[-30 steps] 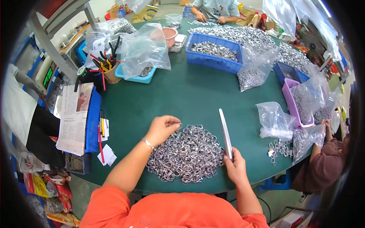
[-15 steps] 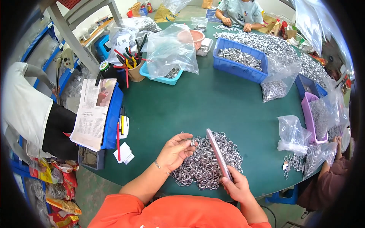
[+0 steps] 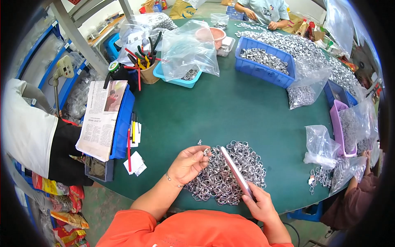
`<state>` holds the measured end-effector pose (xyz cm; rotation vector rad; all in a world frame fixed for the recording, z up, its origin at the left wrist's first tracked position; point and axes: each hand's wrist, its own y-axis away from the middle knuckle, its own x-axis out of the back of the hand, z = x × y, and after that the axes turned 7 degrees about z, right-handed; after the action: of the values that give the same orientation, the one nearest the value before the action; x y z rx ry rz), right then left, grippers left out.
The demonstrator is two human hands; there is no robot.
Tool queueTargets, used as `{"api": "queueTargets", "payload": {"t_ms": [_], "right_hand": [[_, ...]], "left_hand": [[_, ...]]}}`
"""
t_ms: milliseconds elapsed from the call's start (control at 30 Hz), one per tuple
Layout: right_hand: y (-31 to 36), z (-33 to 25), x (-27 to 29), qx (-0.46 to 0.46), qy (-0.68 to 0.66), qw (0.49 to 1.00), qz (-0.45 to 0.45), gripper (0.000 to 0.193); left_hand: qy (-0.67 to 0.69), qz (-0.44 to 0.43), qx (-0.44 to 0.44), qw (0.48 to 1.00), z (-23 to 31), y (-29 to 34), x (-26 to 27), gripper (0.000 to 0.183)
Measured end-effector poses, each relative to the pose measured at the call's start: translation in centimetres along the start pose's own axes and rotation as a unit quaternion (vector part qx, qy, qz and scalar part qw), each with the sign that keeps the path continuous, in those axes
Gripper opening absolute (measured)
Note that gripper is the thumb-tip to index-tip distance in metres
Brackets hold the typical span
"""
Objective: The person picks up metal rings from a pile by hand, measures them by sliding them onto a ring mandrel, and places the rings onto the table.
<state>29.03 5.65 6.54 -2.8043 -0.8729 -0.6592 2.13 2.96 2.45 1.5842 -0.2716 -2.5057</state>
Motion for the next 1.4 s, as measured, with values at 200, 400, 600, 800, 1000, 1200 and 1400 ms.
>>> {"api": "queueTargets", "payload": {"t_ms": [200, 400, 600, 800, 1000, 1200, 1400], "right_hand": [[0.0, 0.0, 0.0, -0.011, -0.001, 1.000, -0.011, 0.038], [0.2, 0.0, 0.1, -0.019, -0.025, 0.999, -0.014, 0.037], [0.0, 1.1, 0.4, 0.005, -0.026, 1.000, -0.012, 0.039], [0.1, 1.9, 1.2, 0.007, -0.048, 0.999, -0.013, 0.040], [0.1, 1.9, 1.4, 0.000, -0.062, 0.998, -0.021, 0.040], [0.2, 2.4, 1.4, -0.004, -0.085, 0.996, -0.019, 0.040], [-0.4, 2.1, 1.2, 0.059, -0.069, 0.996, -0.021, 0.038]], "left_hand": [[-0.015, 0.002, -0.003, 1.000, -0.5, -0.1, 0.6, 0.022], [-0.097, 0.046, -0.035, 0.994, -0.7, 0.5, -1.0, 0.024], [-0.278, 0.088, -0.161, 0.943, -1.4, 0.5, -2.9, 0.026], [-0.278, 0.142, -0.165, 0.936, -1.8, 0.6, -3.9, 0.024], [-0.198, 0.163, -0.120, 0.959, -1.9, 0.1, -4.4, 0.021], [-0.050, 0.116, -0.014, 0.992, -1.6, -0.2, -3.7, 0.017], [-0.003, 0.068, -0.015, 0.998, -1.7, -0.3, -3.4, 0.017]]}}
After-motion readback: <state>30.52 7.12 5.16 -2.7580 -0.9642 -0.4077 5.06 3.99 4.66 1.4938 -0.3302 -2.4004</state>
